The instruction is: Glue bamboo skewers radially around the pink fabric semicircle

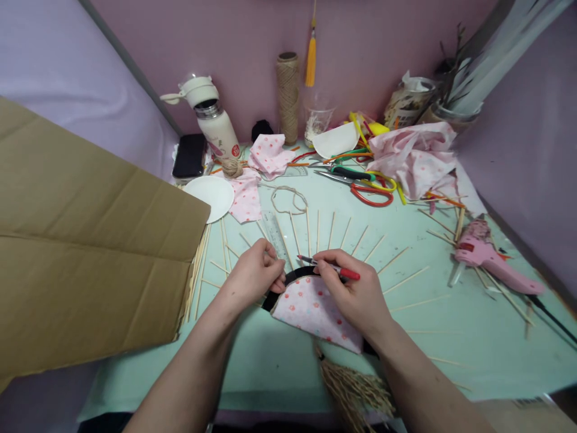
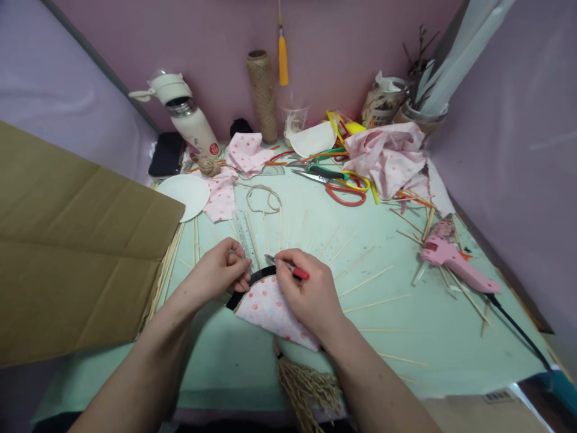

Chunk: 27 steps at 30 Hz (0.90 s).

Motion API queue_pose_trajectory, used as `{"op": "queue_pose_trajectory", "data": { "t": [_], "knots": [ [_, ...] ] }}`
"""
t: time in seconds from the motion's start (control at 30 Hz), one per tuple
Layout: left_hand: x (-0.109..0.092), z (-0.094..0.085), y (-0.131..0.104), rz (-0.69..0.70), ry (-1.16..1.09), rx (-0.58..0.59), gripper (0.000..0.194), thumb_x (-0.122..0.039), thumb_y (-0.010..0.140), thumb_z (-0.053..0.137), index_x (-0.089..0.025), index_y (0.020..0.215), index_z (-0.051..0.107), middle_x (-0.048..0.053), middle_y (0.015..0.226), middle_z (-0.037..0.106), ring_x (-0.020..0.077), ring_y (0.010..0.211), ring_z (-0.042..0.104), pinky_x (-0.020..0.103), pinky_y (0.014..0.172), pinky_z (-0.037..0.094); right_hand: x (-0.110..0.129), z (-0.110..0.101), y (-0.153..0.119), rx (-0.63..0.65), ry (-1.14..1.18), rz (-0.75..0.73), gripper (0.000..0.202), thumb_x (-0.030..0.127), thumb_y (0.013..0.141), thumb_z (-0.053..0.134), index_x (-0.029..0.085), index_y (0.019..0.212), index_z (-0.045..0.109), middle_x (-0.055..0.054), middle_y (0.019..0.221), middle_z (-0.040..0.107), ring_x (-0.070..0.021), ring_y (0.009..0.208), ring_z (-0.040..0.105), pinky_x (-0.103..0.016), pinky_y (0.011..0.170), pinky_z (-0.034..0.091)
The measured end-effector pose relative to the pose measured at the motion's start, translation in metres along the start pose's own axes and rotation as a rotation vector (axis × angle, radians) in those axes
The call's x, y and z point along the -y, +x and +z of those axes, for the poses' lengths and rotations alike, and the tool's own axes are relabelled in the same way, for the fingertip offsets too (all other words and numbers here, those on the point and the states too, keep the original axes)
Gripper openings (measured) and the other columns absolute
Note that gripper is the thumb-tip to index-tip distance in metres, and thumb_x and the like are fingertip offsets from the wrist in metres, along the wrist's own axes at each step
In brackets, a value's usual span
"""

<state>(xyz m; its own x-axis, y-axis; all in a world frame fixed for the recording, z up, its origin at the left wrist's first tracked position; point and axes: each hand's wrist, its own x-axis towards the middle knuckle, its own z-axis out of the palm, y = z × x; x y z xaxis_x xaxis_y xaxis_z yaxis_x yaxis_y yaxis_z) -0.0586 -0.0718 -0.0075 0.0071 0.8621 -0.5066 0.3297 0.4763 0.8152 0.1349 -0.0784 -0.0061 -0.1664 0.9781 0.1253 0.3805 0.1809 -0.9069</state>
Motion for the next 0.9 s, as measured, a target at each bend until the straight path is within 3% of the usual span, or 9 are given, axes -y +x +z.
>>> {"op": "queue_pose_trajectory", "data": {
  "t": [0.3,0.9],
  "knots": [
    [-0.0017,0.0020,0.0004,-0.025,-0.024,-0.007,0.019,-0.016,0.085,0.057,-0.023,0.088,0.039,-0.005,0.053,0.063,0.0153,0.045,0.066,0.023,0.046,0.053,-0.0038,0.0050,-0.0004,0.035,0.011,-0.028,0.019,0.028,0.090,0.054,0.022,0.098,0.070,-0.005,0.094,0.076,-0.0196,0.085,0.072,-0.033,0.079,0.056],
    [0.0027,0.0026,0.0023,-0.009,-0.024,-0.019,0.021,-0.018,0.082,0.060,-0.022,0.087,0.040,-0.005,0.054,0.064,0.0148,0.044,0.065,0.021,0.044,0.050,-0.0039,0.0100,0.0006,0.091,0.065,0.046,0.022,0.033,0.090,0.055,0.021,0.099,0.071,-0.006,0.094,0.077,-0.0214,0.087,0.073,-0.032,0.075,0.057]
  ]
}}
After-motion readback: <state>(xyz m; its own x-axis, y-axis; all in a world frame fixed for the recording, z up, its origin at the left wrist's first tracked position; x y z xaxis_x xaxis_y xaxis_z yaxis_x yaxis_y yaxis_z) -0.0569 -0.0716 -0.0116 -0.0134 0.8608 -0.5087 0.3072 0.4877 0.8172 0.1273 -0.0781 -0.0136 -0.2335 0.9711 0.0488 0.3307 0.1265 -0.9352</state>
